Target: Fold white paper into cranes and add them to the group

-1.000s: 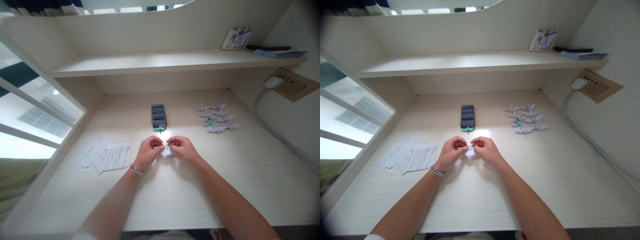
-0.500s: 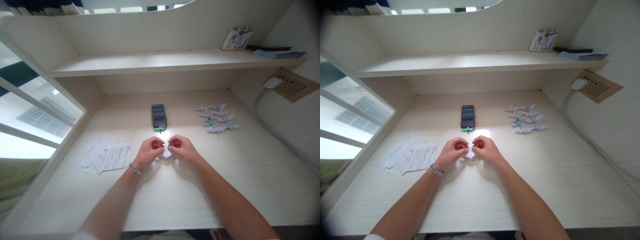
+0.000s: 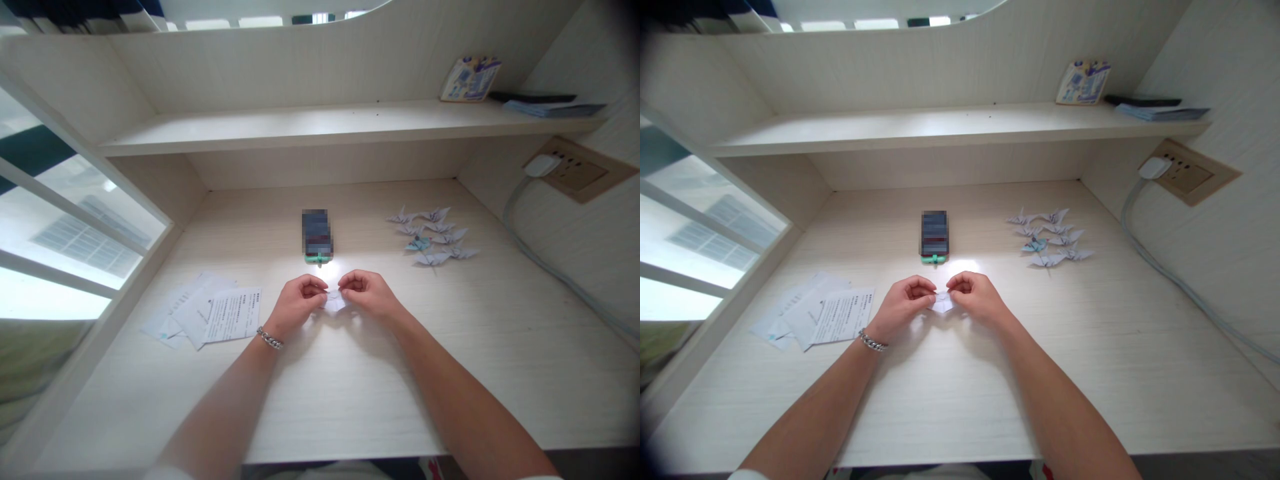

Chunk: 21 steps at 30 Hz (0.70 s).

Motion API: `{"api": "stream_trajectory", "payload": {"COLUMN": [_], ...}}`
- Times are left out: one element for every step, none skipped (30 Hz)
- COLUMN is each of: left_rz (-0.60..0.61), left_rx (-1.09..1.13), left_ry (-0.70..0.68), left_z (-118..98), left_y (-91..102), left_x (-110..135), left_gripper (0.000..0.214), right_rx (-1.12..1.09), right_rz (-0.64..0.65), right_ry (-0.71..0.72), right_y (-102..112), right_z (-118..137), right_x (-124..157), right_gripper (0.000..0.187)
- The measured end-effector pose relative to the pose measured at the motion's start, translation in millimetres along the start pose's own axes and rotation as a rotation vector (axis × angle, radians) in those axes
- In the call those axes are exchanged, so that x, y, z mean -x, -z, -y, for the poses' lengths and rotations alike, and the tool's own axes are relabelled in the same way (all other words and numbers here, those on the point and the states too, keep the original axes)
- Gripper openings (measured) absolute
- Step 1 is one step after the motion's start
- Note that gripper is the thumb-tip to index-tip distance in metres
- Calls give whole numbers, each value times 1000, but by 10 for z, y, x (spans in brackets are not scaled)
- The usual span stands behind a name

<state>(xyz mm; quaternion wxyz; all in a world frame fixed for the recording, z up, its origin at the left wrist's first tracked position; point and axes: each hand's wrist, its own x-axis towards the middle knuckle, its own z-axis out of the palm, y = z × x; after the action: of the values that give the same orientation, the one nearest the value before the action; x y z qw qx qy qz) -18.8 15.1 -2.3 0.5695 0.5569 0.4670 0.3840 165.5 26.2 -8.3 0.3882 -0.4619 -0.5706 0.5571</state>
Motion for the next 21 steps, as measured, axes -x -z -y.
{"api": "stream_trajectory", "payload": {"left_rz": [-3,-5,-7,-8,-10,-13,-17,-24,-31,-38,-44,-50,-55,-59,-64,-73,-88,-111,-141,-174,-207], "left_rx": [6,11,15,18,19,17,15,11,7,2,-4,-10,-16,-22,-29,-39,-51,-64,-75,-84,-89], "left_ry": [3,7,11,14,17,17,15,11,7,3,0,-1,-3,-5,-6,-10,-14,-19,-23,-28,-36], "left_z": [4,8,11,14,17,20,24,28,32,35,39,42,45,48,52,58,65,74,85,95,103], "left_y": [3,5,8,9,10,12,13,14,16,18,19,21,22,23,23,24,24,24,23,19,13], "left_x": [-3,-6,-9,-12,-14,-16,-17,-17,-17,-17,-17,-17,-17,-19,-21,-25,-29,-34,-39,-42,-43], "left_gripper": [18,18,19,19,19,19,19,19,19,19,20,20,20,20,21,21,22,23,23,23,23], "right_rx": [-5,-9,-13,-19,-32,-50,-71,-89,-97,-89,-68,-40,-8,27,67,112,166,230,292,353,404], "right_rz": [3,3,1,-5,-14,-26,-38,-49,-56,-59,-59,-59,-62,-71,-90,-126,-182,-254,-328,-401,-430], "right_ry": [-4,-7,-9,-12,-16,-23,-30,-34,-32,-24,-13,0,12,25,38,56,83,119,159,205,246], "right_y": [8,14,18,20,19,16,10,3,-5,-14,-23,-31,-38,-44,-50,-55,-61,-68,-79,-94,-113], "right_z": [-3,-7,-11,-15,-18,-20,-21,-22,-23,-26,-30,-36,-42,-46,-47,-42,-32,-15,6,28,49], "right_x": [-5,-11,-16,-21,-24,-26,-27,-27,-26,-25,-25,-25,-26,-25,-22,-16,-7,7,25,44,64], "right_gripper": [18,19,20,21,21,21,22,21,21,21,20,20,20,19,17,16,15,14,15,15,16]}}
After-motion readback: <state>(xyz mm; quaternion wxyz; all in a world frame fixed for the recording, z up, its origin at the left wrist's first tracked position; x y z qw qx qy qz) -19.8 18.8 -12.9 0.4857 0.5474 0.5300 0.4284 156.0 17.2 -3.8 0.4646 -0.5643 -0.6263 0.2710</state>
